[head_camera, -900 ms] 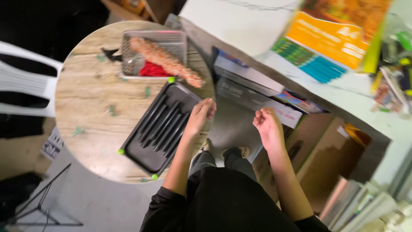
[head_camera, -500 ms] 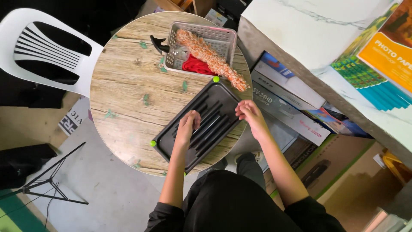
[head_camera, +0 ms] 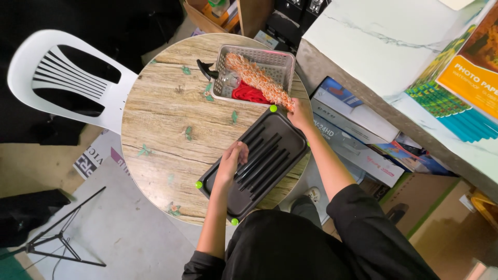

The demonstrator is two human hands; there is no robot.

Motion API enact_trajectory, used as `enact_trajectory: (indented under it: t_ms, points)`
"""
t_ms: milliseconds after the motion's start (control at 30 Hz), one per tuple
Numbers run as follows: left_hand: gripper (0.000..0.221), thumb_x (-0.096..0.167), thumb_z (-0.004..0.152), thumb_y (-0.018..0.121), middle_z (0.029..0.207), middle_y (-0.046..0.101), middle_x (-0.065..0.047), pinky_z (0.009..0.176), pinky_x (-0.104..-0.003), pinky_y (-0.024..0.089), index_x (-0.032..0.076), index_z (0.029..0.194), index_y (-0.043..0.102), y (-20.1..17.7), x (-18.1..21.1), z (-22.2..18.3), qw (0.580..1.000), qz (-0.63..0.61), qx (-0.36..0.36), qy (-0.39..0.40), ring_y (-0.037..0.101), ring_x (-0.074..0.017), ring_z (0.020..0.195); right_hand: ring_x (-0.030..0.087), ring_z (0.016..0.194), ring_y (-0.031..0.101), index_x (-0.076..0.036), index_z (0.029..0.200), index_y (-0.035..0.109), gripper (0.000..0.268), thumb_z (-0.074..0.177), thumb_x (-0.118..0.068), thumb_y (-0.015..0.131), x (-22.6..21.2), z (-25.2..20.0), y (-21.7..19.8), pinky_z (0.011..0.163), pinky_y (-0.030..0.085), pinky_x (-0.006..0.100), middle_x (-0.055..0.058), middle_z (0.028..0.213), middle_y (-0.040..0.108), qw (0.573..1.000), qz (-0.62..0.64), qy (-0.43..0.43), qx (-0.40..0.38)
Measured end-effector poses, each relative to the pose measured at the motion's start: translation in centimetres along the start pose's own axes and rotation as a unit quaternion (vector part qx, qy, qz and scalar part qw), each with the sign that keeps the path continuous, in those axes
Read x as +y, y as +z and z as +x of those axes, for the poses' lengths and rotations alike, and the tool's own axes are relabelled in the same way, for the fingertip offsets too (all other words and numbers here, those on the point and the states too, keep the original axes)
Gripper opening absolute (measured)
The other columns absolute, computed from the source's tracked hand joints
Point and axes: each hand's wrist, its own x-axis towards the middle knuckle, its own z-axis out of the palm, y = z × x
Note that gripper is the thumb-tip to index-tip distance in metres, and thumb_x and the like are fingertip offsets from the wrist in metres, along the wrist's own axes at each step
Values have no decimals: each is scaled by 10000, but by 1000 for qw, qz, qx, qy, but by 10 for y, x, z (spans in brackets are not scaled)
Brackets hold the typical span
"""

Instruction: Dusting a storage shelf and wiping down packages of printing paper before organizing them.

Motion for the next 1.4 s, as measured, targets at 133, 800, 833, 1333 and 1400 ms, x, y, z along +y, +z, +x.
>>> enact_trajectory:
  t_ms: [133,800,833,1333,1400]
  points:
    - [358,309,1085,466,694,540,4,607,-263,395,59,889,633,-9,-9,4,1000,14,-6,5,495,-100,627,443,1098,648,-78,1427,515,605,842,-102,665,-3,3,-2,945,527,524,241,1224,661,997,-51,35,-45]
    - [372,362,1082,468,697,517,4,605,-289,409,84,876,603,25,-41,29,986,33,-150,-65,508,-114,634,31,500,381,-135,1086,633,292,921,-361,716,-69,-182,-136,403,249,228,-51,695,517,821,458,338,35]
    - [372,362,1082,468,697,517,4,605,-289,409,84,876,603,32,-43,30,983,39,-166,-65,508,-114,634,31,500,381,-135,1086,633,292,921,-361,716,-71,-195,-145,403,249,228,-51,695,517,819,459,341,51]
    - [371,304,1072,450,1131,720,-51,732,-264,476,67,1332,566,242,-80,-57,849,137,-495,-120,599,-106,762,21,551,441,-106,1156,701,330,969,-375,664,-96,-461,-246,458,319,202,-63,744,602,726,489,383,295]
    - [443,286,1052,465,1245,712,-69,769,-273,508,85,1446,448,268,-89,-93,822,141,-538,-120,649,-122,810,17,544,419,-124,1191,697,316,988,-360,643,-119,-500,-257,463,312,195,-62,730,573,681,522,396,327]
